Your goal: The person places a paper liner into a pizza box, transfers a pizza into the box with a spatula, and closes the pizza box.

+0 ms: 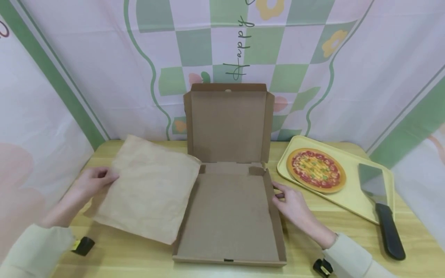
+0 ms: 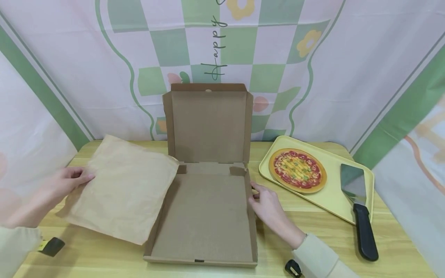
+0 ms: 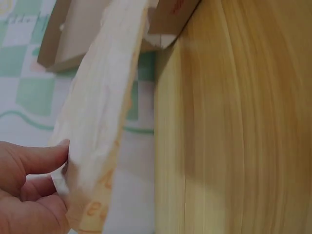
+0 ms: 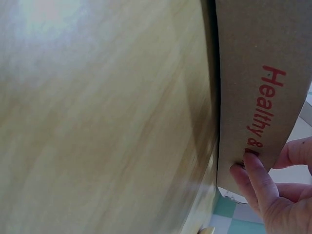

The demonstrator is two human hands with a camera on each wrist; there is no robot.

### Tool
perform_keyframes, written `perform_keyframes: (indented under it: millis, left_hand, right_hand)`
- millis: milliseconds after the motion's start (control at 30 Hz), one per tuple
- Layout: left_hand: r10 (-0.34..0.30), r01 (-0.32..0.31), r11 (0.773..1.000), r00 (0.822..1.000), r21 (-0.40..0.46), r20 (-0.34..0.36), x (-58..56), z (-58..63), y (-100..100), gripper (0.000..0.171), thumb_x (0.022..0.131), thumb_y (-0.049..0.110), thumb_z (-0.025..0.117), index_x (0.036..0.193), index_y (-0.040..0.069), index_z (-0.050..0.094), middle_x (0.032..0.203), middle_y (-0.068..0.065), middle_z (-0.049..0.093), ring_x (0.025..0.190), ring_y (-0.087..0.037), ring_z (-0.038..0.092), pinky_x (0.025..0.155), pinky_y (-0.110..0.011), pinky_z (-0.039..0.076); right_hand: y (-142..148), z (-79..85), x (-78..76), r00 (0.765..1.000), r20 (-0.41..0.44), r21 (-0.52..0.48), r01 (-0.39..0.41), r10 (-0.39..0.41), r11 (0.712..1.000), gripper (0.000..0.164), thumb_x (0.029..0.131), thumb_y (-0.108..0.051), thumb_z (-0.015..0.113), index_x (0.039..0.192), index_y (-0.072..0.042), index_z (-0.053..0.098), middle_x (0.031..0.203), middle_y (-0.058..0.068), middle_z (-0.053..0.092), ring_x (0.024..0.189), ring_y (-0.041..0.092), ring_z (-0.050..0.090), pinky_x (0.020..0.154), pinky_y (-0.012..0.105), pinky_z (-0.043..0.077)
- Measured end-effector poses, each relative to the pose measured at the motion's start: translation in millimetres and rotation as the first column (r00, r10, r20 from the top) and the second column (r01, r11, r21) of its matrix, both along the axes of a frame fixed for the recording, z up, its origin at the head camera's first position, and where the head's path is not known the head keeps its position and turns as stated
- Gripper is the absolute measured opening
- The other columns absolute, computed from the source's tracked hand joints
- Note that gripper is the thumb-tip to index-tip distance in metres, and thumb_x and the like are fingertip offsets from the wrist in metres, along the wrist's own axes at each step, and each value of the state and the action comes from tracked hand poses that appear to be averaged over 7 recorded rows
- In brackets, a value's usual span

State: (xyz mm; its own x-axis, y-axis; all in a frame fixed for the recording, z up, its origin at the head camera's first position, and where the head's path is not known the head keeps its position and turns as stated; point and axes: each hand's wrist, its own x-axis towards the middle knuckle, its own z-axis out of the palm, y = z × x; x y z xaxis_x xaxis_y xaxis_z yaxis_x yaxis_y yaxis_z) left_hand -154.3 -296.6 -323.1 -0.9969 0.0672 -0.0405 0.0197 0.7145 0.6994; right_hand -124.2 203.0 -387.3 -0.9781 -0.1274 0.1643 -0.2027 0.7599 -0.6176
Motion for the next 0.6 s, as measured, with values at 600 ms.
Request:
perform_keyframes:
  millis: [600]
  left_hand:
    - [-0.090,0.082,0.991,0.993,0.103,0.082,2.7,-0.8,44.9,0.021,0.093,0.011,0.050,0.088,-0.009,0.054,0.071,-0.001,0.048,0.065,-0.010,0.043,0.052,-0.022,0.040]
  right_hand:
    - [-0.5,-2.3,-0.7,1.000,-0.013,-0.002,0.004,-0.004,1.000,0.045,0.077,0.000,0.058,0.120,0.013,0.050,0.111,0.029,0.057,0.081,0.032,0.065,0.054,0.023,0.055]
